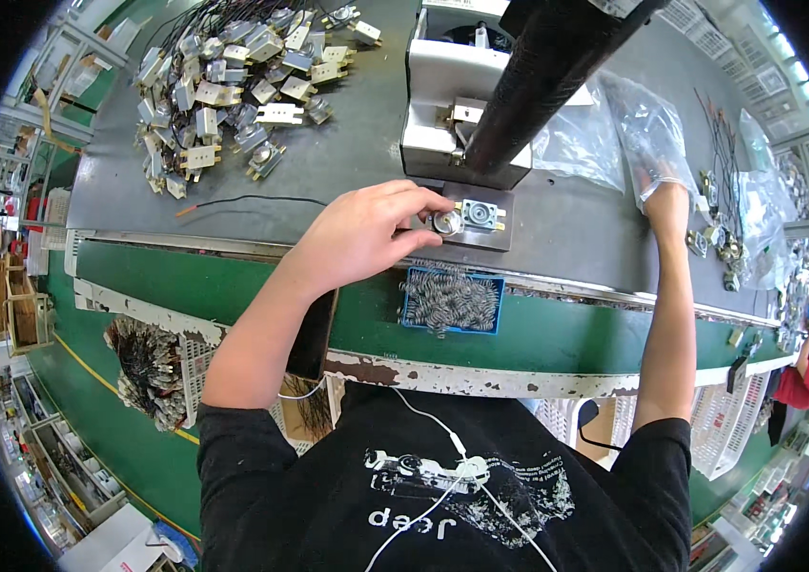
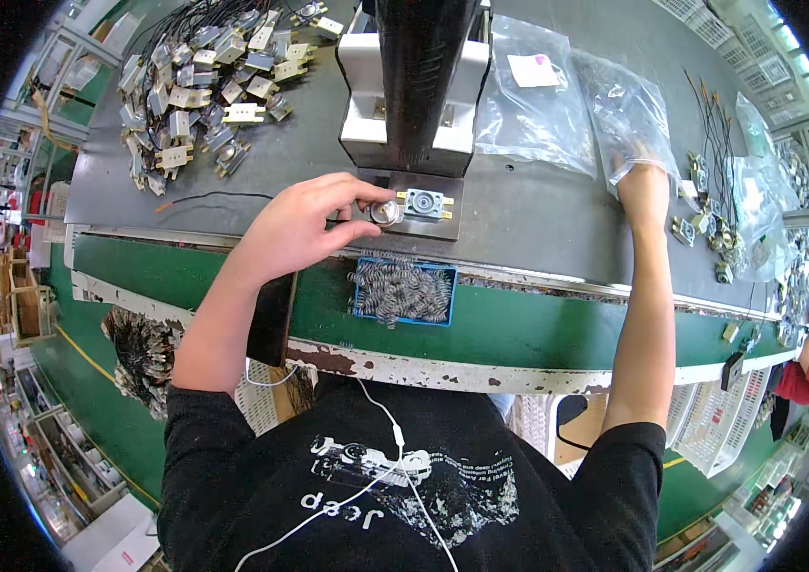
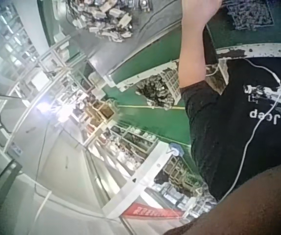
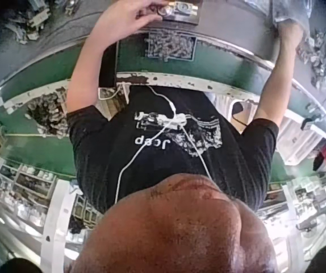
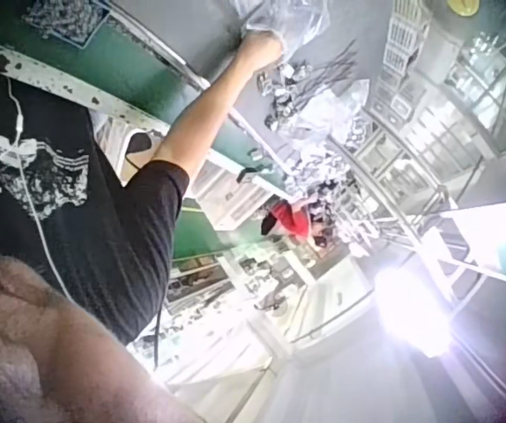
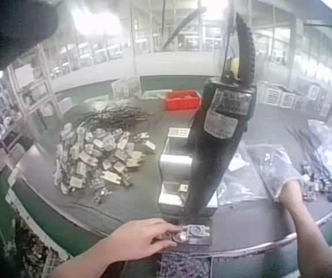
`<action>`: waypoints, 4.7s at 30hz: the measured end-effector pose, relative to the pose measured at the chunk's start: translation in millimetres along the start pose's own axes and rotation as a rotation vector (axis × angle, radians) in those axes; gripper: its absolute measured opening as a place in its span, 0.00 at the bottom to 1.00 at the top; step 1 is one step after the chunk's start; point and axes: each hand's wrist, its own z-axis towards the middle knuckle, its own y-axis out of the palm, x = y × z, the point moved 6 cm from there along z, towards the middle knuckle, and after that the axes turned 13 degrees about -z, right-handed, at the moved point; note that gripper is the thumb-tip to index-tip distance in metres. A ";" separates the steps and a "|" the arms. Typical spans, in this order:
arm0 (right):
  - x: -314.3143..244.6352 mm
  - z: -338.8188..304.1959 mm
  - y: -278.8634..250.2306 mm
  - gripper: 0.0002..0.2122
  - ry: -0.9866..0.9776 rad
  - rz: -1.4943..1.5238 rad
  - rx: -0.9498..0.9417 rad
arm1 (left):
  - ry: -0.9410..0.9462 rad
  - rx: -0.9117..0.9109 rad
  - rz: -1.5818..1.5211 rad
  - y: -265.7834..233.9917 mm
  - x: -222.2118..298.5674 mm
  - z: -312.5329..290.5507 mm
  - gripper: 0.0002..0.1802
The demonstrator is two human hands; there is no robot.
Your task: Assembling small electronic components using an electric screwdriver on a production line.
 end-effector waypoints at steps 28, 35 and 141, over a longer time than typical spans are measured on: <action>-78.6 -28.1 -149.6 0.06 -0.121 0.515 -0.179 | 0.110 0.055 0.172 2.8 0.3 1.3 0.17; -208.5 -65.4 -151.3 0.10 -0.400 0.959 -0.253 | 0.113 0.057 0.156 0.8 0.1 1.8 0.19; -243.6 -22.7 -202.7 0.25 -0.311 1.734 0.228 | -0.062 0.056 0.210 36.0 -0.7 24.9 0.17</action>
